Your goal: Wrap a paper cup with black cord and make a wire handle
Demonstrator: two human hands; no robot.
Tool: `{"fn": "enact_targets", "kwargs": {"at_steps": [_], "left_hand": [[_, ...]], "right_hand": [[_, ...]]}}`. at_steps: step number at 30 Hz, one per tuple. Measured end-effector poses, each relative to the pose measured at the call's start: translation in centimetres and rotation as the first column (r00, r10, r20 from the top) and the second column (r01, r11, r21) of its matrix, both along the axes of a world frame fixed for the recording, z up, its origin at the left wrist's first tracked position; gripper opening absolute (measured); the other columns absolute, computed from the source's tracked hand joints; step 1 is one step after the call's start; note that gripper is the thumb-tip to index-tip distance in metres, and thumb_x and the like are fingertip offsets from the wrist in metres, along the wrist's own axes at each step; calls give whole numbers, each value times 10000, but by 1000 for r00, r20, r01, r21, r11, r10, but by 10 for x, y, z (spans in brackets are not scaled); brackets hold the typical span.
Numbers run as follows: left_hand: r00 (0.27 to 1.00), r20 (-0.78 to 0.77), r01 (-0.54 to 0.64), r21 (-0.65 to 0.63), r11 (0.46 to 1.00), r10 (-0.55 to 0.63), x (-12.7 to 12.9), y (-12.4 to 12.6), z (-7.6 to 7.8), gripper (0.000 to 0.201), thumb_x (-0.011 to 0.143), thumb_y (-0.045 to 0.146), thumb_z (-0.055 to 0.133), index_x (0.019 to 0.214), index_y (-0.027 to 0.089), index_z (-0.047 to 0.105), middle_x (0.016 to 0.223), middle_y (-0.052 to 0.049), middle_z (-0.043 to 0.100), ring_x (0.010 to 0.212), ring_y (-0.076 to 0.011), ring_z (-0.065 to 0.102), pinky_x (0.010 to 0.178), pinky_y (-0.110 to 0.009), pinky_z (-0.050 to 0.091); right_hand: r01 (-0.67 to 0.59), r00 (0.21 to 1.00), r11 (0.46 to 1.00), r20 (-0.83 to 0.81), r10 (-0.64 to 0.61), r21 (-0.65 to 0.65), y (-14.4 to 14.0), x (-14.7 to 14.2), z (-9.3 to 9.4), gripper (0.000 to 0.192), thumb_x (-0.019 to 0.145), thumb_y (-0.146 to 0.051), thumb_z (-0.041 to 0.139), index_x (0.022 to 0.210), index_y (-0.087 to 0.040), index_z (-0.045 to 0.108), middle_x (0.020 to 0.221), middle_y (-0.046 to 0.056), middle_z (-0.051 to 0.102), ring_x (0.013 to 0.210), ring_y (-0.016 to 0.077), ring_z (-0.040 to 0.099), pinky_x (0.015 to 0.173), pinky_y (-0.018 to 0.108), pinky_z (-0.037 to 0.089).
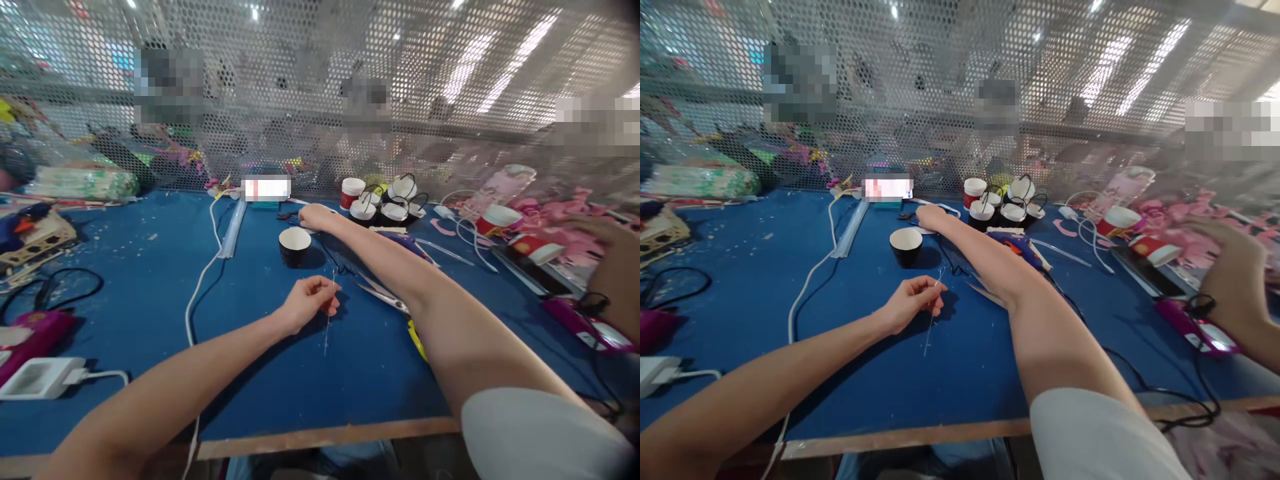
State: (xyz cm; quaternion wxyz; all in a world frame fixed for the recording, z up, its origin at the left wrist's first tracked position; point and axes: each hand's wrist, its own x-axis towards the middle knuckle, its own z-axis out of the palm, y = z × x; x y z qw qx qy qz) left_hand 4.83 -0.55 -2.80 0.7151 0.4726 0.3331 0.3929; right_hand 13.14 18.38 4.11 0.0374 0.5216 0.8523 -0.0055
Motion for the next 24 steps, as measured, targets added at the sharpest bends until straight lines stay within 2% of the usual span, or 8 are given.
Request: {"fn": "enact_targets", "kwargs": {"at_steps": [5, 9, 11, 14, 17, 22, 23, 24], "left_hand": [[999, 15, 33, -20, 999, -33, 1, 3, 0, 400, 666, 472, 686, 817, 115, 587, 606, -8, 604, 481, -72, 555, 532, -218, 453], [998, 29, 49, -42, 998, -47, 0, 4, 0, 407, 657, 474, 692, 814, 114, 588, 601, -6, 603, 485, -73, 563, 540, -219, 466], [998, 31, 59, -39, 997, -58, 0, 4, -1, 404, 663, 470, 688, 821, 112, 588, 603, -6, 602, 488, -74, 567, 547, -222, 472], [998, 16, 67, -19, 998, -67, 0, 4, -3, 405, 675, 468, 678, 834, 108, 586, 610, -8, 603, 493, -74, 571, 548, -221, 474], [998, -7, 68, 10, 998, -68, 0, 4, -3, 408, 686, 471, 665, 841, 103, 584, 618, -9, 604, 499, -73, 571, 550, -219, 472], [998, 8, 59, -1, 998, -59, -2, 2, 3, 374, 701, 430, 664, 845, 96, 574, 640, -12, 607, 521, -71, 577, 573, -219, 470], [998, 19, 54, -11, 998, -54, -2, 2, 4, 356, 710, 413, 659, 845, 98, 567, 646, -14, 609, 530, -76, 583, 585, -229, 476], [998, 27, 51, -18, 999, -50, -2, 2, 5, 333, 722, 397, 649, 847, 102, 558, 651, -15, 611, 537, -84, 589, 595, -241, 483]], "right_hand": [[23, 995, 997, 93, -17, -69, 24, -9, -11, 243, 738, -213, 598, 945, -119, 685, 988, 133, 679, 918, 224, 616, 747, 254, 433], [84, 988, 994, 133, -74, -68, 33, -20, -14, 316, 634, -242, 701, 890, -57, 683, 973, 202, 668, 894, 282, 618, 716, 293, 457], [105, 989, 994, 107, -100, -43, 34, -22, -12, 353, 640, -258, 698, 917, -42, 665, 996, 220, 655, 909, 299, 614, 725, 311, 461], [138, 990, 989, 5, -139, 50, 32, -20, -9, 383, 732, -245, 603, 1069, -62, 592, 1072, 206, 627, 960, 283, 600, 756, 312, 454], [225, 971, 957, -128, -204, 180, 28, -16, -6, 382, 804, -209, 488, 1161, -77, 512, 1083, 205, 612, 975, 288, 589, 768, 343, 446], [331, 916, 887, -335, -220, 322, 27, -7, 17, 329, 901, -297, 318, 1074, -131, 543, 1043, 149, 615, 953, 262, 573, 769, 354, 428], [343, 895, 876, -401, -195, 338, 26, -4, 25, 330, 904, -325, 319, 1012, -133, 564, 984, 126, 623, 913, 238, 576, 756, 332, 426], [363, 841, 865, -522, -144, 345, 23, -1, 34, 318, 892, -349, 356, 911, -129, 585, 880, 101, 623, 841, 212, 575, 725, 309, 425]]}}
